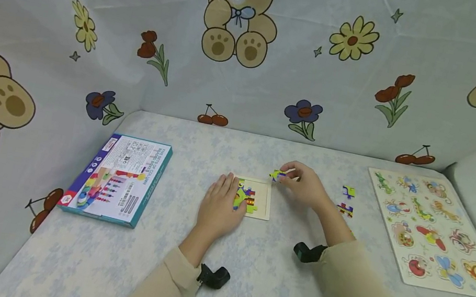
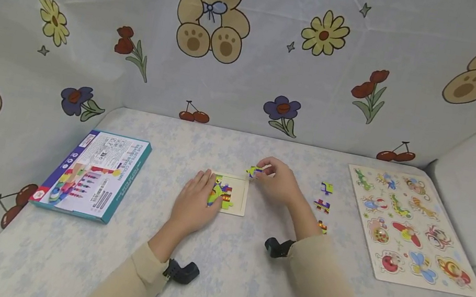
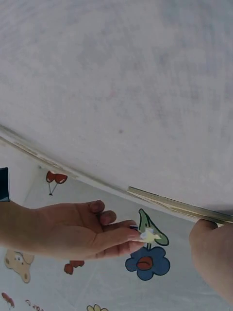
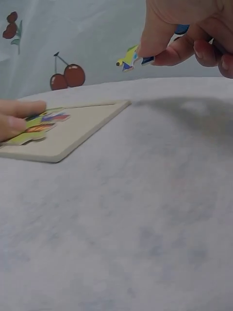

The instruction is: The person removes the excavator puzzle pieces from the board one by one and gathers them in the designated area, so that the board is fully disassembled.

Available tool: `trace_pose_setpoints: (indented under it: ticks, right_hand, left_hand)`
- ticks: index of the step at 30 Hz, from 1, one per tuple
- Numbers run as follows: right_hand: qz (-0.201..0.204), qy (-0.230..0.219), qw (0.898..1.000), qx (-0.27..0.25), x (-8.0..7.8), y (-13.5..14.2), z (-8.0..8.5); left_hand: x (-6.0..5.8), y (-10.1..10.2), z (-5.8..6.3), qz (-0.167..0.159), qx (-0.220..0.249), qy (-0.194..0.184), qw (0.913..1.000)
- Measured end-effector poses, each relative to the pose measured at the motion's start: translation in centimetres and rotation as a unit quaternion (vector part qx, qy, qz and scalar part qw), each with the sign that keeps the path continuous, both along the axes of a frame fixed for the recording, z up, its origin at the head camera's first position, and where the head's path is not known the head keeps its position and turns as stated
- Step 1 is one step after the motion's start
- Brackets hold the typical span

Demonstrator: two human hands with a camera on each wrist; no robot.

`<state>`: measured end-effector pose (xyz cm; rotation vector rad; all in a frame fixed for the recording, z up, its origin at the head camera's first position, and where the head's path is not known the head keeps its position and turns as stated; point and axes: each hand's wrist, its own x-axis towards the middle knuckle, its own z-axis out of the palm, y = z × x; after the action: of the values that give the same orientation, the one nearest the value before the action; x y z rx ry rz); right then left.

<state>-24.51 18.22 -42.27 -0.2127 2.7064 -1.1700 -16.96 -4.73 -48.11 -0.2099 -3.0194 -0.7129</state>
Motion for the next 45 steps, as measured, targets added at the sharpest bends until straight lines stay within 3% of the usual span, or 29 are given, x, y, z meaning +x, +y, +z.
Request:
trace_pose_setpoints:
  ticks: [10, 18, 27, 35, 45]
  right_hand:
    - [-0.041, -0.046, 0.997, 0.043, -1.6, 7.2, 0.9]
    - [-0.062, -0.072, 0.992, 0.081, -1.8, 10.0, 0.2]
    - [-0.06, -0.04, 0.988, 0.135, -2.1, 10.1, -0.5]
    - [-0.055, -0.005, 0.977, 0.206, -1.6, 9.2, -0.2]
    - [-0.047, 0.016, 0.969, 0.241, -1.5, 8.2, 0.0]
  left_hand:
    - [0.0, 0.0, -0.2, 0.001, 0.003, 0.0, 1.0]
    - [0.0, 0.0, -0.1, -0.002, 0.007, -0.001, 1.0]
    - [-0.1, 0.0, -0.3, -0.001, 0.003, 0.0, 1.0]
    - [0.0, 0.0, -0.3, -0.002, 0.003, 0.001, 1.0]
    - [-0.1, -0.1, -0.3, -0.004, 0.0, 0.001, 1.0]
